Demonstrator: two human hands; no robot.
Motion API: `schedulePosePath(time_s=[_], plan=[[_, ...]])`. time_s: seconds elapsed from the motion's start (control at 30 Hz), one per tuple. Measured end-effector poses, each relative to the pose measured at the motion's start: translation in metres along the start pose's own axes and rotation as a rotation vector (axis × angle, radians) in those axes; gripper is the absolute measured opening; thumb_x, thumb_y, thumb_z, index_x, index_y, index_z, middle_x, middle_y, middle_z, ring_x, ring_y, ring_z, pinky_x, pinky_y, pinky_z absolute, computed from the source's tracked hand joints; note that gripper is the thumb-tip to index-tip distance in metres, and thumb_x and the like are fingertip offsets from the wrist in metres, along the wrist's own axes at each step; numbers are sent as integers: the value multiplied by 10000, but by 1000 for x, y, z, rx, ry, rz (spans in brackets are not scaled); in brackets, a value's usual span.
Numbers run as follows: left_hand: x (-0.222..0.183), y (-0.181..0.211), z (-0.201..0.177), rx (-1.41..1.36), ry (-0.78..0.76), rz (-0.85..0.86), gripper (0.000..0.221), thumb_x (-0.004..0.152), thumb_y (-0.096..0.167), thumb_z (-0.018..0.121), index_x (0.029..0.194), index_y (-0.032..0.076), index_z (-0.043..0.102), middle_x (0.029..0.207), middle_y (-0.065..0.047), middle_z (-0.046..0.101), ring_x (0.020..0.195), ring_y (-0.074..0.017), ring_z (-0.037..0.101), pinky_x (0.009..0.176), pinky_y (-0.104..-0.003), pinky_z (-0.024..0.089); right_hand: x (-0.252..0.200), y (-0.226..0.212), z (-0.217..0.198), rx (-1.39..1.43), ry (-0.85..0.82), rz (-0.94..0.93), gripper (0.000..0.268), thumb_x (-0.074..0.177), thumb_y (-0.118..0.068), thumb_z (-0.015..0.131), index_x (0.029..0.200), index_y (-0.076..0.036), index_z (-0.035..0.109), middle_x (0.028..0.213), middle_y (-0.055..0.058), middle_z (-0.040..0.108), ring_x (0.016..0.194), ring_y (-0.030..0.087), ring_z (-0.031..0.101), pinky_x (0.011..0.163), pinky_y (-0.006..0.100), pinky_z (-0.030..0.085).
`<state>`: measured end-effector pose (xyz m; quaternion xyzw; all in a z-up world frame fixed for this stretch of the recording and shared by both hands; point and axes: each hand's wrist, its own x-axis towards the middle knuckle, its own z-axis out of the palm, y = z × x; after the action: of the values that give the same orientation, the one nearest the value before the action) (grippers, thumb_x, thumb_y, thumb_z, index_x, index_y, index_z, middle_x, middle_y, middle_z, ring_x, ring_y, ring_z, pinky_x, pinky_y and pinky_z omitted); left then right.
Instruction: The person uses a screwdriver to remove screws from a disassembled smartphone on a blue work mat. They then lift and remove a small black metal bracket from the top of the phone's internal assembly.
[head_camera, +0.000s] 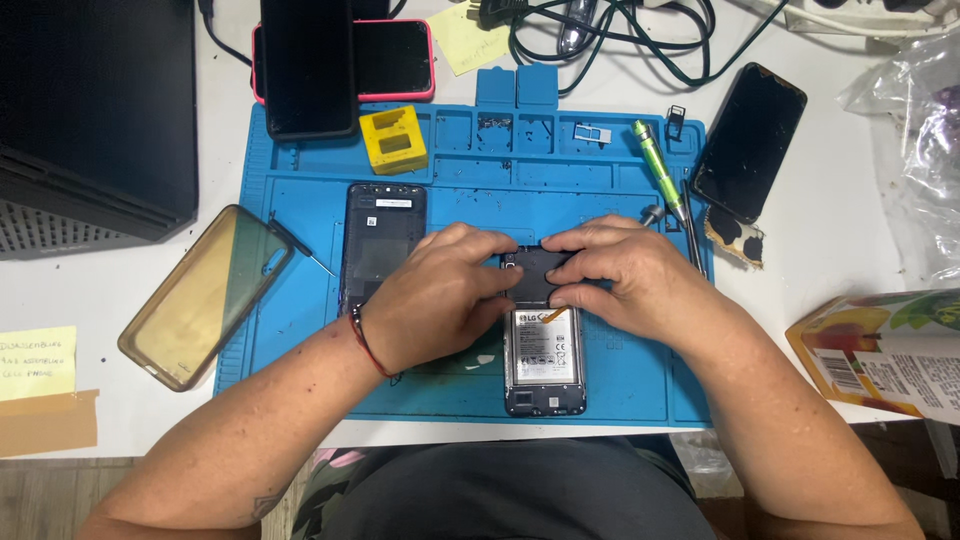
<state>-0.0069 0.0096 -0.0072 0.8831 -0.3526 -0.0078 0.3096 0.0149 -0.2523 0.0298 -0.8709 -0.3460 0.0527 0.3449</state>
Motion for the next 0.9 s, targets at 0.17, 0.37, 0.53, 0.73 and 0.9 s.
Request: schedulePosePath(time_s=[0.17,0.37,0.53,0.73,0.9], plan=[[0,0,4,39,21,9,230,879,239,763,1108,214,761,1277,-55,649,1210,-337,587,968,-478,473,-2,-2,-1,-37,-13,11,140,775,-179,887,868,-94,825,1124,144,788,1074,418,709,934,537,548],[0,6,5,59,13,-16,153,889,207,729,1038,221,758,1156,4,663,1139,-299,588,934,-456,486,-2,-11,-3,-51,-16,77,122,769,-193,885,869,-139,842,1154,100,785,1089,398,705,954,516,543],[2,4,9,77,63,-42,166,874,228,770,1038,252,766,1140,13,649,1154,-296,579,916,-453,498,-1,-9,-4,-83,-24,97,162,769,-203,886,914,-145,841,1149,102,779,1090,391,705,960,519,539],[5,-3,9,59,17,-163,407,861,345,790,1240,236,693,1163,8,590,1186,-299,532,944,-462,443,-1,-10,-7,-120,-32,127,469,757,-243,898,1180,-88,768,1173,138,740,1117,389,676,977,501,524],[8,-1,4,20,-35,-219,441,832,356,804,1227,194,696,1141,-5,572,1162,-300,512,952,-445,401,0,-13,-7,-224,-87,164,515,779,-277,880,1213,-36,739,1152,155,702,1107,405,645,956,501,523]])
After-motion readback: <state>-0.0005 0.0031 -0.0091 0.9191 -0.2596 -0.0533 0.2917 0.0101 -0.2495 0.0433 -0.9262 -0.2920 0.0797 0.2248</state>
